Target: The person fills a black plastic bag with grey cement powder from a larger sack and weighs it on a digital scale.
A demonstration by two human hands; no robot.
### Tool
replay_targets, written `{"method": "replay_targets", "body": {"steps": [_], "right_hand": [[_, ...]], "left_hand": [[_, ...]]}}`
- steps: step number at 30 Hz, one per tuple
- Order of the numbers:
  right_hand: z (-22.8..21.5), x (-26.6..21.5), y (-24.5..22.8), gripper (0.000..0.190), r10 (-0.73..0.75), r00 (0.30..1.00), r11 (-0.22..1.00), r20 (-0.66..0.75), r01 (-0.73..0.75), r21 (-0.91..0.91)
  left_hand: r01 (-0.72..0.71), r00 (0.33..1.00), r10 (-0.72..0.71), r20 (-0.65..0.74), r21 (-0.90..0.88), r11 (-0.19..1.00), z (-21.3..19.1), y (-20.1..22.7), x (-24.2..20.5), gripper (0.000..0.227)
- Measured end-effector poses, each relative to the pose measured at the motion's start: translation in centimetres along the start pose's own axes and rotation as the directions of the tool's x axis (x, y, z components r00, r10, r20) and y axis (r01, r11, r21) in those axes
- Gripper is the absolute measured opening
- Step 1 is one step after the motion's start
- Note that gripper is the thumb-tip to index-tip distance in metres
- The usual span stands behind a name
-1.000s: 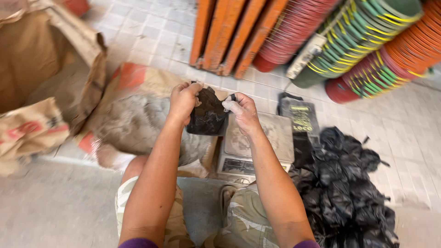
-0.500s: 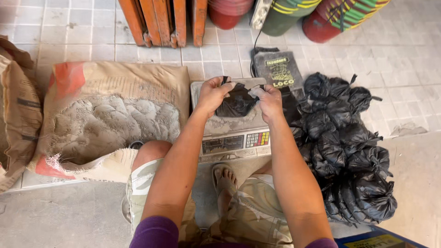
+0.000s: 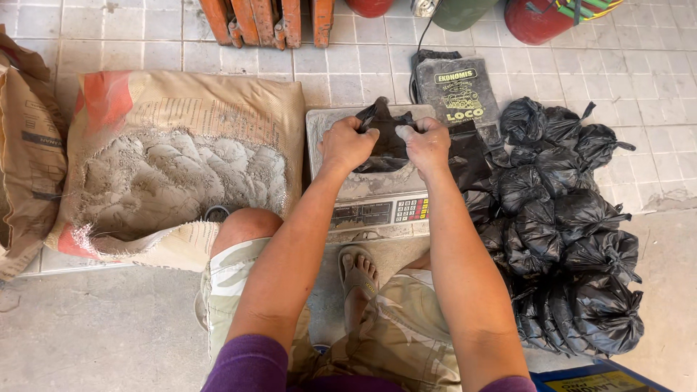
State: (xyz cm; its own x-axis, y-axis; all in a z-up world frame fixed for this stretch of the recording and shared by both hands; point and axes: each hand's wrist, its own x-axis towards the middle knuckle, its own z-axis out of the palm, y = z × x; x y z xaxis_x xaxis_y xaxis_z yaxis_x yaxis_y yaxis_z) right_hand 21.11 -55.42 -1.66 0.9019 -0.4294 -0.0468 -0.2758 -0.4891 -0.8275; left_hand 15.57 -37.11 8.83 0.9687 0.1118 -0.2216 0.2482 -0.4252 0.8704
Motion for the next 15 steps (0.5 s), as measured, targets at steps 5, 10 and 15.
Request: {"method": "replay_targets", "body": {"steps": [5, 10, 15], "right_hand": [[-1.3, -1.5, -3.3, 0.02, -0.024, 1.0, 0.999, -0.005, 0.025, 0.021], [-1.4, -1.6, -4.3, 0.025, -0.042, 0.999, 0.995, -0.01, 0.043, 0.091], [-2.0, -1.7, -5.0, 0.029, -0.067, 0.997, 0.995, -0.024, 0.069, 0.069]], "left_hand": [[0.033, 0.999, -0.031, -0.03, 0.048, 0.998, 1.1, -0.9, 1.3, 0.029], [0.027, 0.999, -0.025, -0.037, 0.045, 0.999, 1.7, -1.0, 1.9, 0.031], [0.034, 0.998, -0.031, -0.063, 0.055, 0.998, 1.7, -0.8, 2.1, 0.03]]}}
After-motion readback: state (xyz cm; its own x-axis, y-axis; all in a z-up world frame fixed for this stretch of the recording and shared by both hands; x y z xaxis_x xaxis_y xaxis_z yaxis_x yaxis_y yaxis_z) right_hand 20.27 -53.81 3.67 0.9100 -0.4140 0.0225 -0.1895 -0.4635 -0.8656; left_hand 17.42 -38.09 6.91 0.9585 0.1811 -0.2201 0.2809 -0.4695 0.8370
